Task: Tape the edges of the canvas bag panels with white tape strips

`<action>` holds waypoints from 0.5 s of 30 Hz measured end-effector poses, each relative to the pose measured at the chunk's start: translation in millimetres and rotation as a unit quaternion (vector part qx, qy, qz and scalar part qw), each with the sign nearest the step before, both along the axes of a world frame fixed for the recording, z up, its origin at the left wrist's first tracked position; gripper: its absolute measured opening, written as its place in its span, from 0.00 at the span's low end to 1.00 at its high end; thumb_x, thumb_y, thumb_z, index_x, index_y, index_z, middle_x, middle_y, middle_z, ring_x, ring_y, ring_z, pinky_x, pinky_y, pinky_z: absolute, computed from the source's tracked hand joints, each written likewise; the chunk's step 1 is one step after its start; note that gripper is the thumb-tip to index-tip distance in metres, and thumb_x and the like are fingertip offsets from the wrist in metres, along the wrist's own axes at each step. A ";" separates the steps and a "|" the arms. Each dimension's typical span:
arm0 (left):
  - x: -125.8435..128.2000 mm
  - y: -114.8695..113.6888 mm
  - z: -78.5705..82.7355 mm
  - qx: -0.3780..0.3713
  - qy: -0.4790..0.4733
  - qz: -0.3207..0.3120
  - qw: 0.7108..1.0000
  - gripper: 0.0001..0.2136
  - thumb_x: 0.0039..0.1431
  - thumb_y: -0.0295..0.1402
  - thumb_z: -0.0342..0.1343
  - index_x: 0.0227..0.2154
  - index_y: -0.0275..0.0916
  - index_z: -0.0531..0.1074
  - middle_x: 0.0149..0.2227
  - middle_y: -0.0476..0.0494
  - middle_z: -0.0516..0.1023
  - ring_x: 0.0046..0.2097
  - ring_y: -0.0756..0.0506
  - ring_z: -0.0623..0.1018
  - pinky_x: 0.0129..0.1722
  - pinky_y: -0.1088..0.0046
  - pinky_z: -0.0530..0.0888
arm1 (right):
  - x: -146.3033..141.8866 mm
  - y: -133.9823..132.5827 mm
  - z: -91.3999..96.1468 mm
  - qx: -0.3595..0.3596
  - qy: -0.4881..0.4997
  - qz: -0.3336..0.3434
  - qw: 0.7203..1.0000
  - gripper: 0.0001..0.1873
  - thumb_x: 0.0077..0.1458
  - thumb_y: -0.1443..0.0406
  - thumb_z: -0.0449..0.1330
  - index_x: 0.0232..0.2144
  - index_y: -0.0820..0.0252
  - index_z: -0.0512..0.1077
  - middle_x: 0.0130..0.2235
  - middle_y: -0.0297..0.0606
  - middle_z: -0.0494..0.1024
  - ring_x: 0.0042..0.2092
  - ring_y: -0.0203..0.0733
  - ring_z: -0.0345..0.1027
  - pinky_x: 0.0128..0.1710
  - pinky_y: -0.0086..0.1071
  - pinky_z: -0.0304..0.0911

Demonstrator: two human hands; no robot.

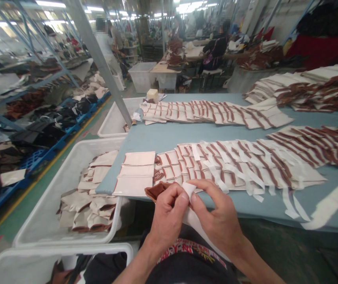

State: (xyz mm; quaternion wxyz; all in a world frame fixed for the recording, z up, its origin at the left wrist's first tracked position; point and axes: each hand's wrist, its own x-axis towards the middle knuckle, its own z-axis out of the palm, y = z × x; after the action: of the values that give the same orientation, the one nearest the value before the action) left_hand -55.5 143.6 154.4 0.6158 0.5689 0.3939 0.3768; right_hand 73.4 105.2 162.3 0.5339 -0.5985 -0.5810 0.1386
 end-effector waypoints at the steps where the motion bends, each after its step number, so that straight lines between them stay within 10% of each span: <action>1: -1.1 0.1 -1.0 -0.007 -0.010 -0.005 1.000 0.15 0.64 0.41 0.53 0.24 0.39 0.64 0.24 0.53 0.64 0.27 0.51 0.61 0.27 0.75 0.62 | -1.2 -0.2 -1.2 0.012 -0.011 -0.013 1.000 0.09 0.59 0.69 0.57 0.41 0.57 0.75 0.38 0.38 0.83 0.40 0.43 0.77 0.44 0.34 0.71; 15: -11.1 4.0 2.3 -0.020 -0.016 -0.009 1.000 0.14 0.62 0.42 0.56 0.29 0.35 0.74 0.28 0.49 0.70 0.31 0.49 0.64 0.31 0.75 0.65 | 11.8 12.3 13.6 -0.045 0.030 0.136 0.989 0.08 0.57 0.73 0.55 0.32 0.57 0.72 0.32 0.33 0.77 0.34 0.37 0.72 0.37 0.29 0.67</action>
State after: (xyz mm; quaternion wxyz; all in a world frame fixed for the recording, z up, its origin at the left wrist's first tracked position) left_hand -66.6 147.6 156.7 0.6367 0.5538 0.3862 0.3725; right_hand 85.2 117.5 175.9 0.4993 -0.5328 -0.6343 0.2538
